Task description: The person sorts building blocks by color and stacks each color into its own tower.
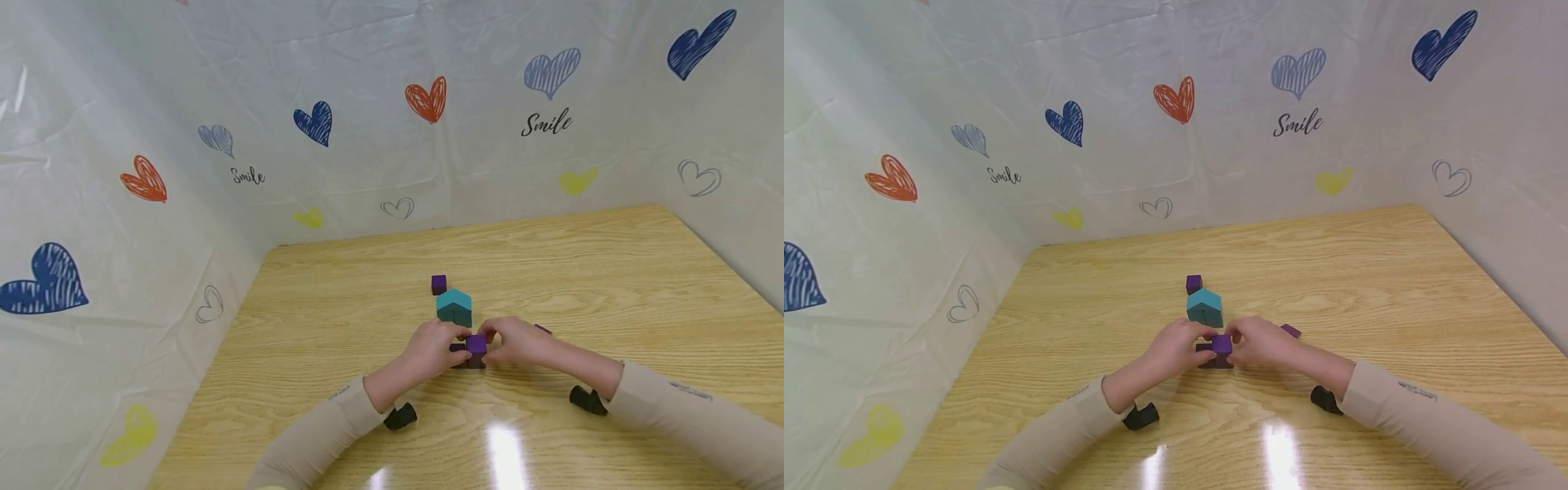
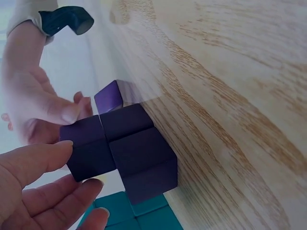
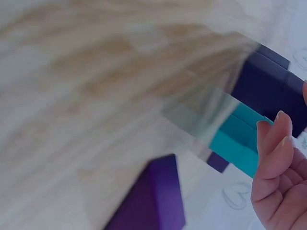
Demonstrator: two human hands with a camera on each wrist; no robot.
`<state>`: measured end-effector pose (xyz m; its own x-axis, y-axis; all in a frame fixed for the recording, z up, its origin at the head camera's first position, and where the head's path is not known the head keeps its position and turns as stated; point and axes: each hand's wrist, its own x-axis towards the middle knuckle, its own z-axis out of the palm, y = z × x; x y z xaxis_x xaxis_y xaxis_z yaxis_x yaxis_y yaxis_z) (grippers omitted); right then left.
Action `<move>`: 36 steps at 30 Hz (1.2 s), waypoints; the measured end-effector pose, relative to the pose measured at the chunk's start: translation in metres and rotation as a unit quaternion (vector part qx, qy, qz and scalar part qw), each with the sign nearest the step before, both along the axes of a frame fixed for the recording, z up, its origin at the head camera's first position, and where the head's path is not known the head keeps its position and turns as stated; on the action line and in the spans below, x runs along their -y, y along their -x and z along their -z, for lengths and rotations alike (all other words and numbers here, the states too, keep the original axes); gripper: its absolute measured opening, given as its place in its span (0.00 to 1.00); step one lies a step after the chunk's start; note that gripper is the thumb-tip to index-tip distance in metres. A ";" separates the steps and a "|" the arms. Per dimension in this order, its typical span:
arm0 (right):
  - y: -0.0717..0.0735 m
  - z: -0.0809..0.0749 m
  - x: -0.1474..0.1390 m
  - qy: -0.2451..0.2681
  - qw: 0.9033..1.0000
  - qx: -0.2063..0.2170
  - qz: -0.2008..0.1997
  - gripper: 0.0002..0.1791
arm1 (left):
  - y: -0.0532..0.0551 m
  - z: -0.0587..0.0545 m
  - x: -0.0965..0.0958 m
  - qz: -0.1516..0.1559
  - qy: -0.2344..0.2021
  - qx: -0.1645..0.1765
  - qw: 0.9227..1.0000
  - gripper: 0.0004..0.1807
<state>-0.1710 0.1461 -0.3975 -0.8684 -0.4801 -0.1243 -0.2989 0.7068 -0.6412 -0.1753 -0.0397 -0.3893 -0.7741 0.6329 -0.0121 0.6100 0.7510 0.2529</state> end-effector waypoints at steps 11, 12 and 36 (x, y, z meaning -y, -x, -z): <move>-0.002 -0.009 0.000 0.034 0.999 -0.034 -0.015 0.14 | 0.001 0.000 0.000 0.004 -0.004 -0.002 1.000 0.18; -0.002 -0.009 0.000 0.035 0.999 -0.034 -0.015 0.14 | 0.001 0.000 0.000 0.005 -0.005 -0.002 1.000 0.18; -0.003 -0.008 0.001 0.035 0.999 -0.013 0.004 0.15 | 0.078 -0.023 0.036 -0.125 -0.157 0.054 0.978 0.22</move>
<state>-0.1680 0.1453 -0.3900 -0.8745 -0.4801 -0.0683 -0.3110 0.6632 -0.6808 -0.2528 -0.0756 -0.3662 -0.9098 0.4104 0.0619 0.3748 0.7483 0.5474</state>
